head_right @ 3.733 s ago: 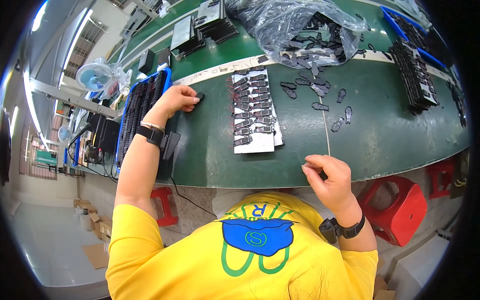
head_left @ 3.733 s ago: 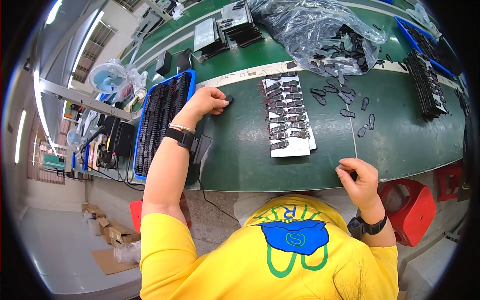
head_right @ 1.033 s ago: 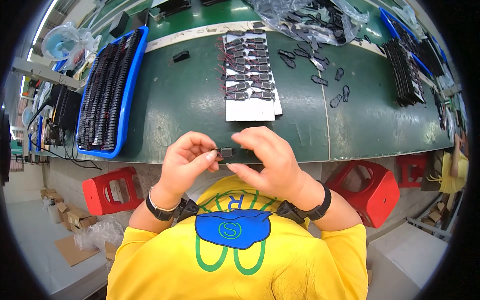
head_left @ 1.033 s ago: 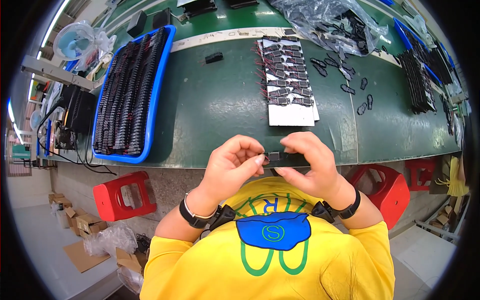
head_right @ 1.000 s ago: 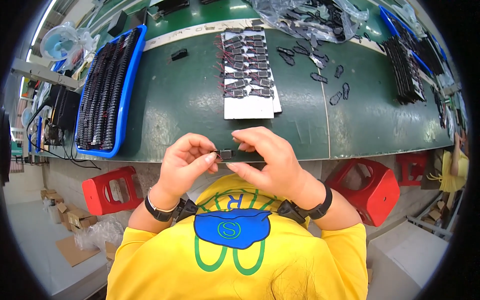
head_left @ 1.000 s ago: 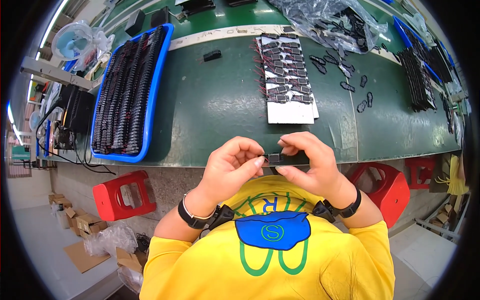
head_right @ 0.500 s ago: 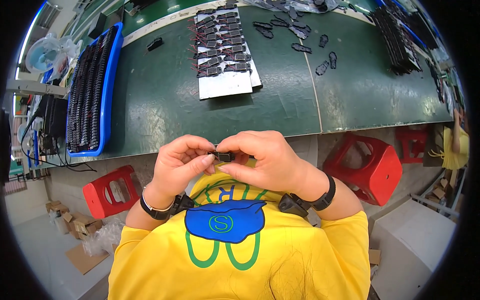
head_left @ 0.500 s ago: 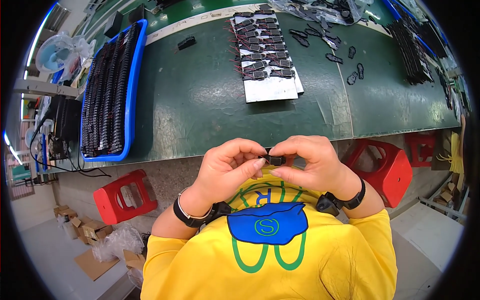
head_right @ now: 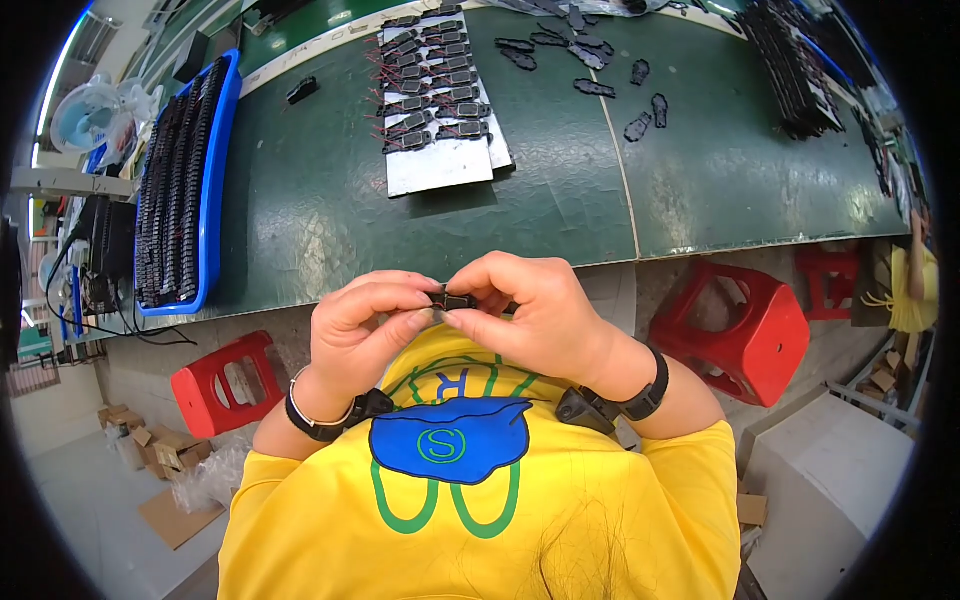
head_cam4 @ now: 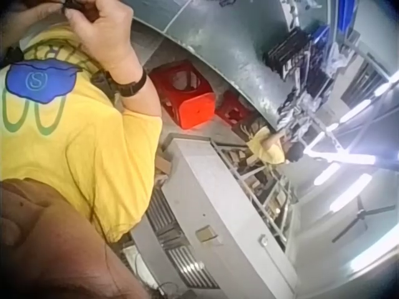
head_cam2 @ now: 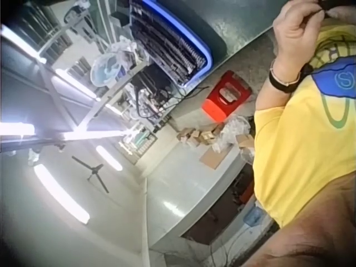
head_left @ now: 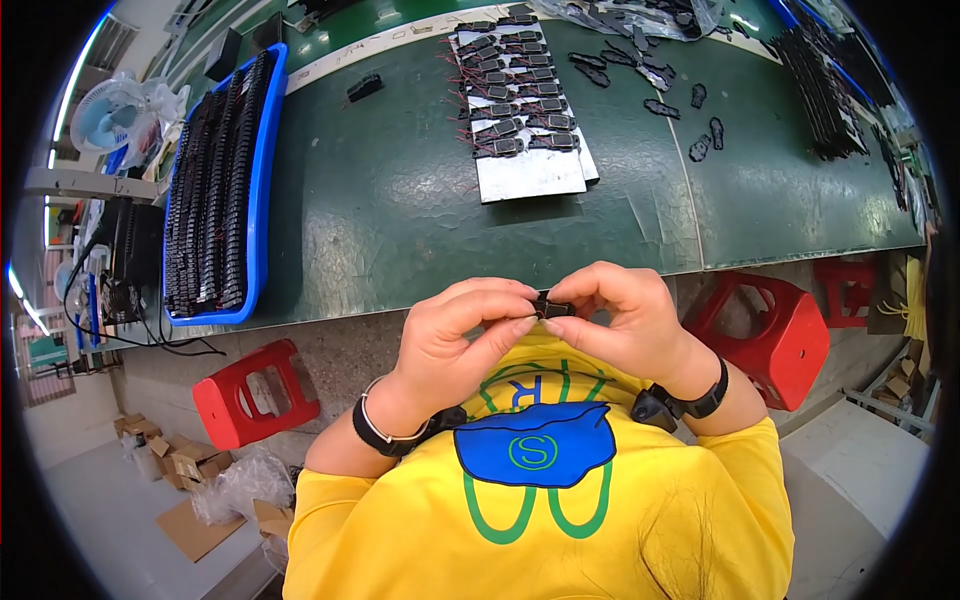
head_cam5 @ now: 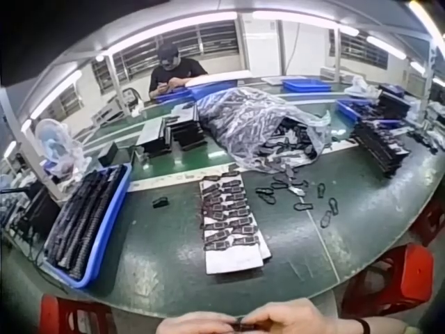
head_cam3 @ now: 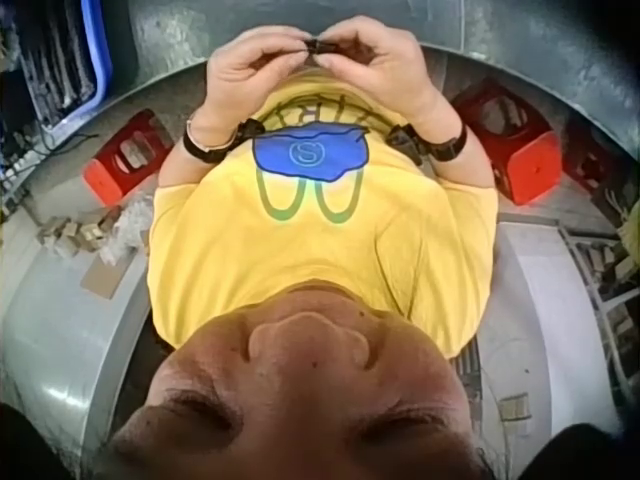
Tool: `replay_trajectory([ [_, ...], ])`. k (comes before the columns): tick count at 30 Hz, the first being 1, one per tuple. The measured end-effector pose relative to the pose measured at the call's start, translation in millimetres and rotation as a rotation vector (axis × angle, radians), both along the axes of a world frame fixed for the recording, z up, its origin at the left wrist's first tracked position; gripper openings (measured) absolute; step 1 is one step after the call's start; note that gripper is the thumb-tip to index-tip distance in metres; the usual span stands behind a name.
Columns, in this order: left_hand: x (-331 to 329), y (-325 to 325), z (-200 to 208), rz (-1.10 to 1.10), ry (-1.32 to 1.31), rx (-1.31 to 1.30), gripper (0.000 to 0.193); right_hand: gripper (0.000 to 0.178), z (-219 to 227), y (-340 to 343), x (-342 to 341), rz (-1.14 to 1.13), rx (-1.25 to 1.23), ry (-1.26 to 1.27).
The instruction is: The person picks up a speaker and a plastic cover by hand, fits the speaker into the cover, and places the assembled unit onto a metal plate, repeating the process for several units.
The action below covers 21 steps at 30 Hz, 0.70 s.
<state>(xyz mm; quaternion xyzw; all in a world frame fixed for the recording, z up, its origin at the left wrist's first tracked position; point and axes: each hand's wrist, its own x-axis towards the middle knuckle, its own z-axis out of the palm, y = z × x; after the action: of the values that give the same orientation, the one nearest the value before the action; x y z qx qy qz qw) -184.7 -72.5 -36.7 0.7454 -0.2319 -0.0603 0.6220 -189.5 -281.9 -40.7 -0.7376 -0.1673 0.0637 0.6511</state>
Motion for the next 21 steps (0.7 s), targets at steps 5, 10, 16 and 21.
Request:
replay_trajectory([
  [5,0.9,-1.4,4.0,-0.005,-0.111,0.061,0.016,0.020,1.1,-1.2,-1.6,-0.008,-0.057,-0.006],
  [10,-1.2,-3.2,3.6,-0.023,-0.088,0.044,0.018,0.021,0.6,3.0,-1.3,-0.031,-0.045,-0.113],
  [16,0.5,-3.3,1.2,-0.034,-0.143,0.063,0.019,0.023,-1.2,-1.6,3.6,0.029,-0.128,-0.321],
  [21,1.6,-1.6,-0.1,-0.056,-0.097,0.021,0.018,0.023,-5.1,-2.0,3.1,0.016,-0.083,-0.330],
])
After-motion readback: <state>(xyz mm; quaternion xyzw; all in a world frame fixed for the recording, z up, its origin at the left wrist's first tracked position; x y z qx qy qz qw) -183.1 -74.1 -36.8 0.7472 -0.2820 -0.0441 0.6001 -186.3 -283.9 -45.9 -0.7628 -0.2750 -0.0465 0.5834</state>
